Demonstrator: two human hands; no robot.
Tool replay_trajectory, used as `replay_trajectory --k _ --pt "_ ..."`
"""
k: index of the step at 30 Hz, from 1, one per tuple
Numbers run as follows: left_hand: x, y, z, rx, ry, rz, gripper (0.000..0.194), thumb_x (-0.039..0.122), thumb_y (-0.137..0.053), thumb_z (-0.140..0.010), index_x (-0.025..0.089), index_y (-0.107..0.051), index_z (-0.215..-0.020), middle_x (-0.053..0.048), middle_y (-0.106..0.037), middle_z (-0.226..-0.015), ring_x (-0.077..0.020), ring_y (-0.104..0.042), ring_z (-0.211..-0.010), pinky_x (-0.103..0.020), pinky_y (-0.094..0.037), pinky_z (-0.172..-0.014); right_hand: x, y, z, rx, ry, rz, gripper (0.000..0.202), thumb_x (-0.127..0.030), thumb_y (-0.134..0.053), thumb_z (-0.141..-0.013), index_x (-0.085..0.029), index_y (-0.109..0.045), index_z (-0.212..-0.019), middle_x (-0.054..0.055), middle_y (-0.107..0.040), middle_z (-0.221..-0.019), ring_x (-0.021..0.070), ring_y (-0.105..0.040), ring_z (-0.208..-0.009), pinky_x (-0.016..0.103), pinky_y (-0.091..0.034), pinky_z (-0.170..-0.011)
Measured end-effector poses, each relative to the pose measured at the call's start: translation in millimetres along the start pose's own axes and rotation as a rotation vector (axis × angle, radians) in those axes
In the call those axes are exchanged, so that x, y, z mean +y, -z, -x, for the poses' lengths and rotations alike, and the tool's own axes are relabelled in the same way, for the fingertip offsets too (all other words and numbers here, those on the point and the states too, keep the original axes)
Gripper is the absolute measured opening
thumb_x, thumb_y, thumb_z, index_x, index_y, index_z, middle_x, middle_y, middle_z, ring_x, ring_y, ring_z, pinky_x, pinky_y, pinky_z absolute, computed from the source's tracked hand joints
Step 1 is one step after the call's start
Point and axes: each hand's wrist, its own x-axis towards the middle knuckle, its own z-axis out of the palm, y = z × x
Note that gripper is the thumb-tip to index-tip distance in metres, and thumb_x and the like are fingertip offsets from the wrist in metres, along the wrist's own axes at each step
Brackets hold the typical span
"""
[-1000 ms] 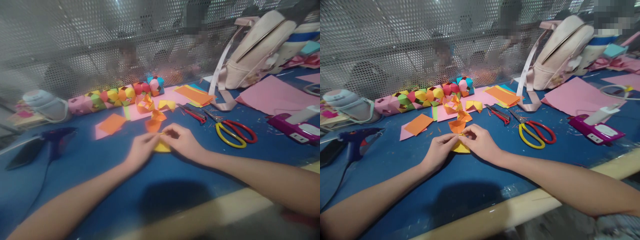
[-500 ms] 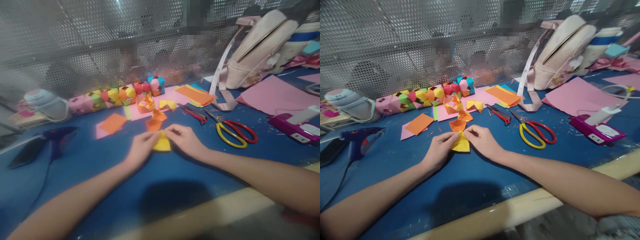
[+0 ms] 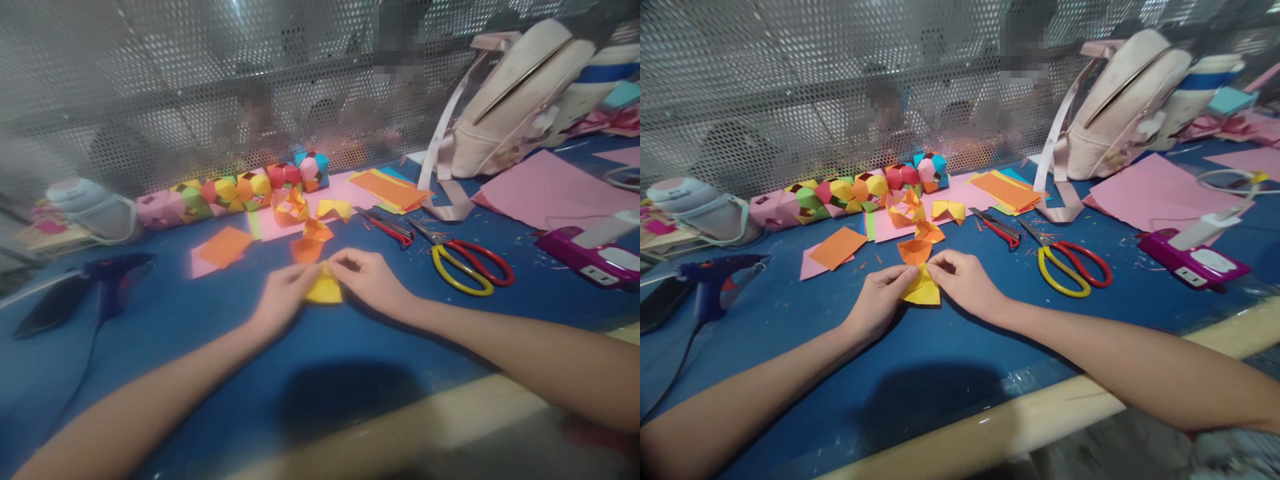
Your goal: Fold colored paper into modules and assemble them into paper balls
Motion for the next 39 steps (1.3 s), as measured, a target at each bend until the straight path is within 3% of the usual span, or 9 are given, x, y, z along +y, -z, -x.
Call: replay_trajectory --k 8,14,19,23,32,39 --pt "2 0.0 1 -0.022 -0.006 -0.011 0.035 0.048 -0.063 -0.079 0.015 -0.074 -0.084 -0.005 -0.071 -0.084 -0.0167 -0.059 -0.074 -0.025 -0.043 -0.066 -2 -2 2 0.037 0.037 0.068 0.018 -0.029 -0.052 -0.083 -0.018 -0.058 -0.071 -0.001 -0.061 -0.067 0.0125 -0.055 -0.064 0.025 -0.045 -0.062" --pt "2 1.4 1 -0.041 -0.015 -0.054 0.035 0.049 -0.061 -0.081 0.016 -0.074 -0.083 -0.003 -0.071 -0.083 -0.0168 -0.06 -0.074 -0.025 -0.043 -0.066 -3 0 3 -0.028 0.066 0.019 0.015 -0.03 -0.055 -0.083 -0.018 -0.063 -0.08 0.002 -0.066 -0.078 0.0137 -0.06 -0.071 0.025 -0.047 -0.066" --pt "4 -0.5 3 -0.08 -0.049 -0.01 0.032 0.043 -0.062 -0.082 0.018 -0.073 -0.098 -0.006 -0.072 -0.1 -0.0204 -0.063 -0.09 -0.028 -0.047 -0.078 -3 0 1 0.052 0.053 0.024 0.013 -0.026 -0.055 -0.082 -0.018 -0.062 -0.075 0.001 -0.067 -0.075 0.0141 -0.061 -0.071 0.026 -0.047 -0.066" --pt "2 -1.9 3 -0.054 -0.085 0.005 0.035 0.034 -0.064 -0.08 0.019 -0.068 -0.111 -0.007 -0.07 -0.109 -0.02 -0.063 -0.093 -0.029 -0.048 -0.082 -2 1 0 0.124 0.011 0.0 0.013 -0.027 -0.056 -0.082 -0.017 -0.062 -0.076 0.001 -0.067 -0.075 0.0141 -0.061 -0.07 0.026 -0.048 -0.065" --pt "-3 -1.0 -2 0.12 -0.075 0.073 0.03 0.036 -0.067 -0.076 0.016 -0.069 -0.099 -0.006 -0.071 -0.088 -0.0171 -0.063 -0.078 -0.028 -0.049 -0.071 5 -2 1 0.105 0.062 -0.044 0.013 -0.029 -0.059 -0.08 -0.017 -0.058 -0.074 0.0 -0.061 -0.069 0.0119 -0.055 -0.062 0.024 -0.047 -0.059" --pt "-6 -2.5 -2 0.09 -0.07 0.208 0.032 0.04 -0.065 -0.078 0.015 -0.071 -0.099 -0.008 -0.071 -0.091 -0.0191 -0.063 -0.083 -0.03 -0.049 -0.074 3 -1 0 0.122 0.046 -0.038 0.013 -0.029 -0.057 -0.08 -0.018 -0.057 -0.073 0.0 -0.06 -0.068 0.0126 -0.054 -0.061 0.025 -0.046 -0.058"
